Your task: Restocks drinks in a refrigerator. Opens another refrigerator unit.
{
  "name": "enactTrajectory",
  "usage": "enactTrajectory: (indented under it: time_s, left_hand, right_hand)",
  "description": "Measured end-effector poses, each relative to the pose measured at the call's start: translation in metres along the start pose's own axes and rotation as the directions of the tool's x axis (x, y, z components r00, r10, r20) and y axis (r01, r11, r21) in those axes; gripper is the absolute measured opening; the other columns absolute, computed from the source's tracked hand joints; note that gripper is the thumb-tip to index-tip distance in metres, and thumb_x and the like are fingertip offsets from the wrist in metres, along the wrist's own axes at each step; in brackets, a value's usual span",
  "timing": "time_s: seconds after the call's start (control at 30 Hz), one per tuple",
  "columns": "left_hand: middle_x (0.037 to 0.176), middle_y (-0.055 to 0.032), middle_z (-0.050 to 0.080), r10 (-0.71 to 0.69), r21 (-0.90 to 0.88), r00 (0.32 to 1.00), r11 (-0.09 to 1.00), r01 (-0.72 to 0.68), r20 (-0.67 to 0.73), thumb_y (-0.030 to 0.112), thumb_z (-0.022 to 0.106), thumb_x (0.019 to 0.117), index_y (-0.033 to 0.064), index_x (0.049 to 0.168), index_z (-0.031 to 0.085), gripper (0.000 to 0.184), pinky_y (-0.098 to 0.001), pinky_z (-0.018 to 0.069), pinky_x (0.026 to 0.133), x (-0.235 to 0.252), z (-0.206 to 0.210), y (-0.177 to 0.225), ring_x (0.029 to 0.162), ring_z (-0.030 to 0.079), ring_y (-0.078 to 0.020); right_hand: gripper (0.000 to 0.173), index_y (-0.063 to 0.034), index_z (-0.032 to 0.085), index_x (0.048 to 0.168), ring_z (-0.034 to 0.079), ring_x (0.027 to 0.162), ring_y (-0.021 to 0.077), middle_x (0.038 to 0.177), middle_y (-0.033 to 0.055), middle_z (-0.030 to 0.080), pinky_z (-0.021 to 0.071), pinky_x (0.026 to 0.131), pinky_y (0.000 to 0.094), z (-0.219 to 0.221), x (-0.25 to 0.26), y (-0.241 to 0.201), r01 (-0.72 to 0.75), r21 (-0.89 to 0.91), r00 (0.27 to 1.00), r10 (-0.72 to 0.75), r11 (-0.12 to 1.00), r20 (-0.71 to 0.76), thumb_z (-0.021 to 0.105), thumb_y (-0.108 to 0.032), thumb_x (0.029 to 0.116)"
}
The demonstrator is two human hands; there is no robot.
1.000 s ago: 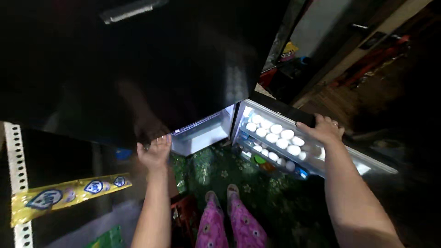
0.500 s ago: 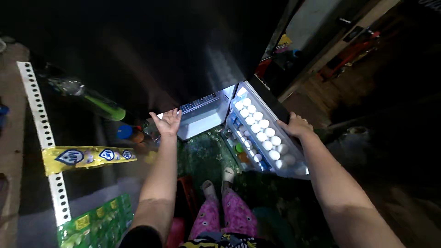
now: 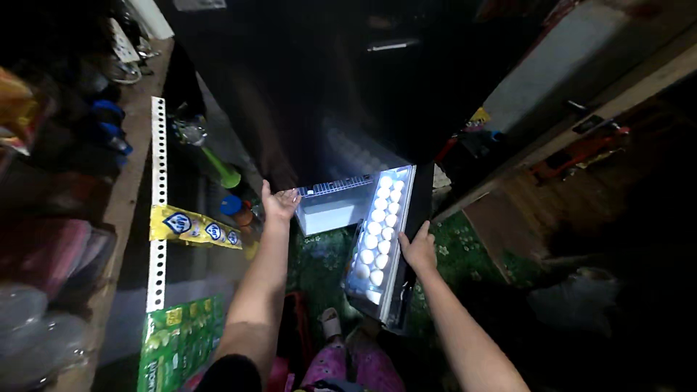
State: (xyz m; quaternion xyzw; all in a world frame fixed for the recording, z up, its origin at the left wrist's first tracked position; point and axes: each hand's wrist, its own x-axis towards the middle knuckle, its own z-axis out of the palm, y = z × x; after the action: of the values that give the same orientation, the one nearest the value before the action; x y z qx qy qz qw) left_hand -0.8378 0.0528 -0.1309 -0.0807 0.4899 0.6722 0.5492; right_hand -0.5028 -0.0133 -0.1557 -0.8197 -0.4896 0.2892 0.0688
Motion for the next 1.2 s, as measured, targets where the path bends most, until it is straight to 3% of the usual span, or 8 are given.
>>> enactTrajectory:
  time_s: [0.23,0.4,0.67,0.9,0.97,1.03,1.13,1.2]
  left_hand:
    - [0.163,-0.0178,0.03,0.003,0.063,0.999,0.998,0.0,-0.037,0.06,0.031,0.1067,0.0097,0.159,0.02,0.074,-0.0508,0.044,0.108,-0.002,-0.002,-0.005,0.143,0.043,-0.0336]
    - [0.158,-0.0199,0.038,0.0,-0.008,1.0,1.0,0.0,-0.013,0.062,0.028,0.1063,0.009,0.16,0.019,0.075,-0.0465,0.0473,0.107,-0.001,-0.011,0.001,0.137,0.05,-0.0323]
    - [0.166,-0.0136,0.026,0.032,-0.117,0.999,0.993,-0.032,-0.003,0.057,0.034,0.1066,0.0152,0.163,0.016,0.072,-0.052,0.0397,0.114,0.017,-0.014,0.007,0.149,0.036,-0.0318]
    - [0.163,-0.017,0.032,0.074,0.217,0.996,0.974,-0.061,-0.056,0.048,0.037,0.1093,0.0098,0.158,0.031,0.062,-0.0582,0.032,0.116,0.012,-0.012,0.028,0.149,0.032,-0.0346]
    - [0.162,-0.0179,0.032,0.088,0.26,0.993,0.964,-0.064,-0.082,0.047,0.041,0.1085,0.0095,0.157,0.033,0.062,-0.0592,0.0316,0.116,0.008,-0.01,0.035,0.149,0.031,-0.0354]
    - [0.161,-0.0186,0.033,0.105,0.303,0.988,0.951,-0.067,-0.112,0.047,0.044,0.108,0.0078,0.156,0.035,0.062,-0.0601,0.0312,0.115,-0.001,-0.007,0.037,0.148,0.032,-0.0362]
    - [0.161,-0.0205,0.034,0.165,0.404,0.984,0.906,-0.124,-0.069,0.04,0.042,0.1106,0.0068,0.156,0.036,0.056,-0.0593,0.0302,0.115,-0.021,-0.012,0.031,0.147,0.034,-0.0367]
    - [0.161,-0.0227,0.034,0.223,0.459,0.975,0.867,-0.193,-0.011,0.031,0.04,0.1121,0.0035,0.155,0.037,0.051,-0.0583,0.0313,0.115,-0.036,-0.026,0.023,0.147,0.034,-0.0377]
  right_hand:
    - [0.1,-0.0064,0.002,0.164,0.059,0.126,0.0423,0.152,0.0306,0.041,0.0527,0.099,0.0518,0.03,-0.009,-0.062,-0.102,0.024,0.995,0.102,0.994,-0.001,0.059,-0.055,0.0992]
    - [0.102,-0.0022,-0.001,0.163,0.056,0.13,0.0428,0.153,0.0321,0.038,0.0511,0.102,0.0509,0.04,-0.006,-0.08,-0.099,0.03,0.995,0.099,0.995,0.005,0.057,-0.057,0.0996]
    - [0.101,-0.0022,-0.009,0.162,0.055,0.133,0.0418,0.158,0.0327,0.031,0.0507,0.104,0.0494,0.036,-0.007,-0.088,-0.046,0.023,0.993,0.043,0.999,0.109,0.054,-0.055,0.1023]
    - [0.107,-0.001,-0.014,0.161,0.033,0.149,0.0442,0.163,0.0353,0.018,0.0325,0.12,0.0522,0.025,0.016,-0.066,0.17,0.229,0.932,-0.232,0.959,0.279,0.067,-0.037,0.0997]
    - [0.099,-0.0042,-0.015,0.161,0.021,0.155,0.0395,0.169,0.0288,0.004,0.0244,0.124,0.0519,0.016,0.019,-0.065,0.164,0.362,0.879,-0.302,0.918,0.368,0.062,-0.028,0.1035]
    - [0.091,-0.009,-0.015,0.163,0.017,0.157,0.0357,0.171,0.02,-0.004,0.0246,0.124,0.0534,0.007,0.017,-0.066,0.168,0.394,0.813,-0.353,0.904,0.462,0.055,-0.024,0.1067]
    - [0.089,-0.0072,-0.009,0.163,0.028,0.153,0.0372,0.17,0.0228,0.007,0.0311,0.121,0.0513,-0.005,0.007,-0.091,0.341,0.223,0.746,-0.407,0.913,0.527,0.057,-0.023,0.1059]
    - [0.08,-0.0002,0.01,0.163,0.033,0.152,0.0366,0.167,0.0252,0.022,0.03,0.123,0.0494,-0.028,-0.013,-0.128,0.532,0.096,0.698,-0.5,0.841,0.512,0.06,-0.021,0.1041]
